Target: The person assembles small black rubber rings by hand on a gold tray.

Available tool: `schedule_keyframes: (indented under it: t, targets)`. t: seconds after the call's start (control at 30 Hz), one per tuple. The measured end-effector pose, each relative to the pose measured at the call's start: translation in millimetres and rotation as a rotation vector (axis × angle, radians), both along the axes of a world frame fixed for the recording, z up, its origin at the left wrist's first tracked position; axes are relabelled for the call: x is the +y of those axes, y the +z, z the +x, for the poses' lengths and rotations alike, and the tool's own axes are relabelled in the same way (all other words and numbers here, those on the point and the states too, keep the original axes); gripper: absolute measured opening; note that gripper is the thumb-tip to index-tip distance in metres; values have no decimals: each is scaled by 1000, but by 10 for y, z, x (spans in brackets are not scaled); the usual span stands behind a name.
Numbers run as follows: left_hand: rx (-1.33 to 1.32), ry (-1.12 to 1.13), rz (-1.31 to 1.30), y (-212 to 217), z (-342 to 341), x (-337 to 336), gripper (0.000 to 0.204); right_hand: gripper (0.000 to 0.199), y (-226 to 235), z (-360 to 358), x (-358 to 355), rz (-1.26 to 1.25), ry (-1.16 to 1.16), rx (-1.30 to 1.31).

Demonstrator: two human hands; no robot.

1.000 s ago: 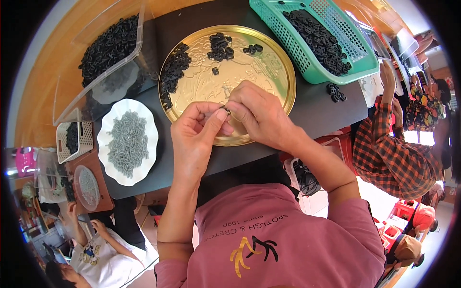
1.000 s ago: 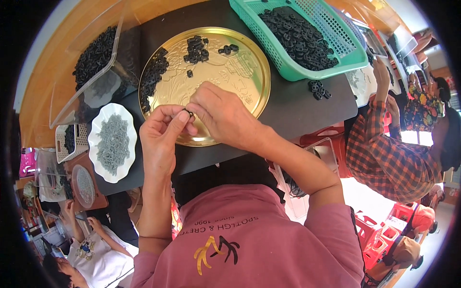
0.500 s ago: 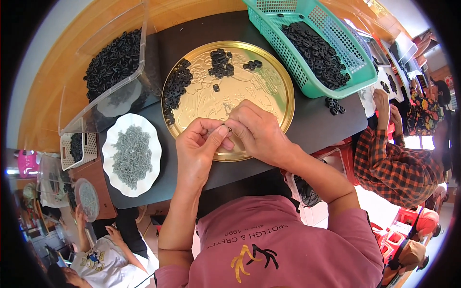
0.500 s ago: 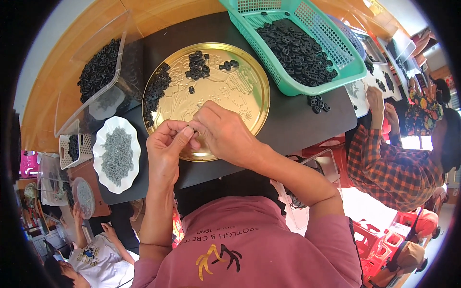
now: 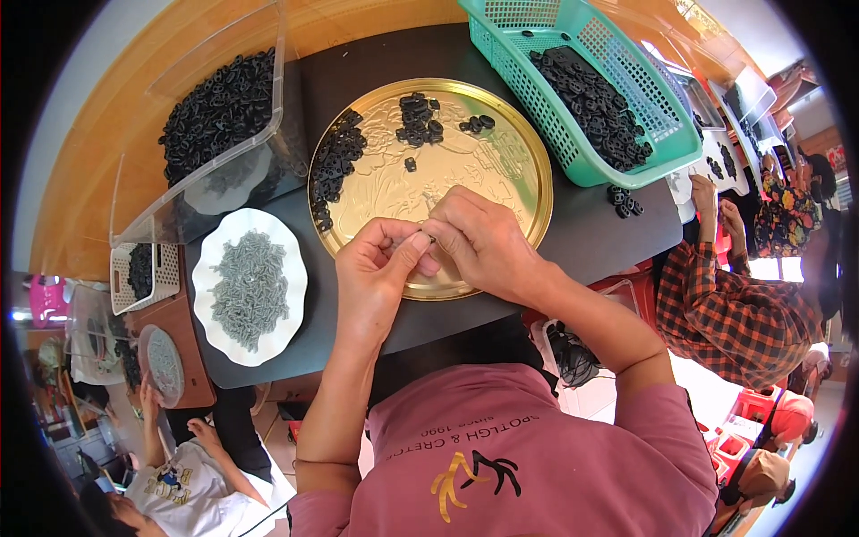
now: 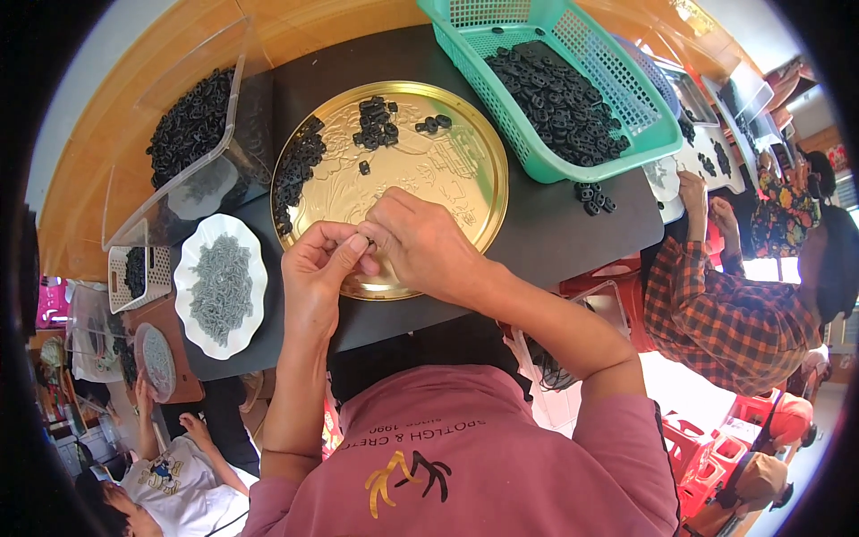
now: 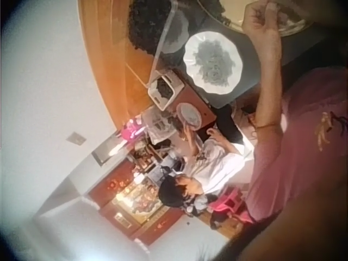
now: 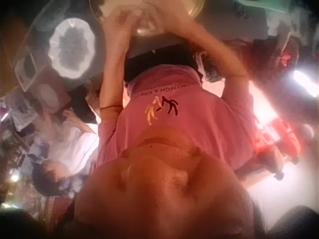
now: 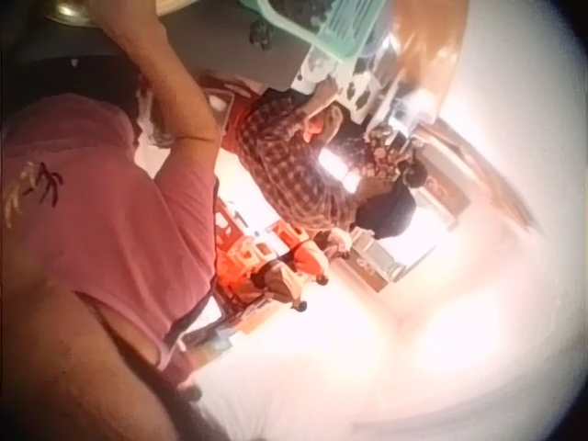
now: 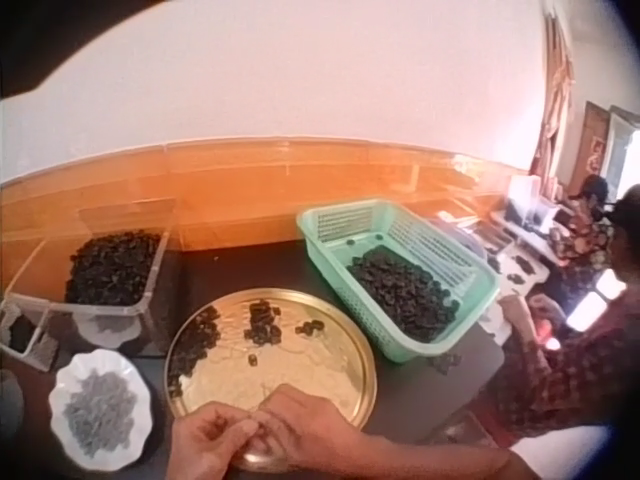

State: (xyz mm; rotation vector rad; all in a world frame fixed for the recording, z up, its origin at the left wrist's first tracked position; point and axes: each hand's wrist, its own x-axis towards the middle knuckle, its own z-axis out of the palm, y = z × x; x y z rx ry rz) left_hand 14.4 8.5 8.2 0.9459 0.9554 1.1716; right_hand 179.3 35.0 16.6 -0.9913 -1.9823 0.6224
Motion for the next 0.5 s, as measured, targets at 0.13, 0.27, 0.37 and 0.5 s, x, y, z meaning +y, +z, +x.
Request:
schedule_keyframes:
  t: [0.13,0.27,0.37,0.5]
  targets:
    - [12,36,1,19,-43,16,10,7,105,156,253,-64,32,-53]
    - [-5,45,-10,9,-53,27,11,15,19,438,773,192,-310,-356]
    - [-19,54,-16,9,-54,31,11,21,-74,489,953,148,-430,-613]
    - [-27,46,-17,-9,-65,34,11,21,-76,442,1033,-9,-421,-790]
